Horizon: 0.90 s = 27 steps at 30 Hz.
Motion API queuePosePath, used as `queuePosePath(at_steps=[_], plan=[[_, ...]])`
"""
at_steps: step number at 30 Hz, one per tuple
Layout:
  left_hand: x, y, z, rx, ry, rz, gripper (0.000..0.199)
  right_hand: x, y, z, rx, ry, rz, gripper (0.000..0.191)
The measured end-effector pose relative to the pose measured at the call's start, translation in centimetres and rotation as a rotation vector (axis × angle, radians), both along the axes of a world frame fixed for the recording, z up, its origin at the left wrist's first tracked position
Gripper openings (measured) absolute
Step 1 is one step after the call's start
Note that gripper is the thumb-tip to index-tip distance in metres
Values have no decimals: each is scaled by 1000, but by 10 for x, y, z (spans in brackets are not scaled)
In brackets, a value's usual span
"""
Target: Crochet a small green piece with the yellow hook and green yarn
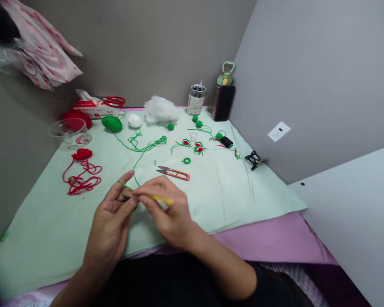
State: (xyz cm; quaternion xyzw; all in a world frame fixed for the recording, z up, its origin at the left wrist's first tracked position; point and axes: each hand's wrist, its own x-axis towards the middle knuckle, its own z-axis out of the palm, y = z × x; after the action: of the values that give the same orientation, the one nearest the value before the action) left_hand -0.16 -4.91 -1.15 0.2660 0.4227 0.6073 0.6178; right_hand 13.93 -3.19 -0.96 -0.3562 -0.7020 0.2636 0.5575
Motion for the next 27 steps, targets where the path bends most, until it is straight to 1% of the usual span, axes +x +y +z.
queuePosePath(at_steps=[2,3,4,5,6,8,10,12,15,17,20,23,25,27], plan=[[3,-2,-1,4,10,-28,59,-5,-4,-4,208,-204,-93,28],[3,-1,-1,-20,-22,-73,59,-5,-4,-6,276,-243,-122,31],[2,0,-1,-55,-75,-125,57,-4,-4,-7,298,-226,-139,32],[0,1,-1,-90,-137,-172,55,-3,-4,-7,256,-168,-127,30],[-3,3,0,-119,-191,-207,52,0,-2,-7,180,-74,-102,26],[-7,5,1,-131,-234,-212,46,6,2,-5,-24,152,-31,18],[-8,5,1,-93,-185,-164,44,9,5,-2,-182,343,47,18],[-7,2,2,-38,-101,-134,46,8,7,-1,-255,412,119,18],[-3,-1,1,-10,-28,-130,51,3,6,1,-266,337,182,16],[-2,-1,1,-23,-24,-115,51,-1,5,2,-261,299,193,17],[-2,1,1,-41,-54,-100,47,-4,4,4,-248,311,205,18],[-4,3,2,-55,-114,-135,50,-4,4,5,-226,306,207,17],[-7,5,3,-77,-146,-163,51,-1,6,4,-221,304,181,17],[-11,6,5,-103,-184,-207,52,3,8,3,-249,347,164,16]])
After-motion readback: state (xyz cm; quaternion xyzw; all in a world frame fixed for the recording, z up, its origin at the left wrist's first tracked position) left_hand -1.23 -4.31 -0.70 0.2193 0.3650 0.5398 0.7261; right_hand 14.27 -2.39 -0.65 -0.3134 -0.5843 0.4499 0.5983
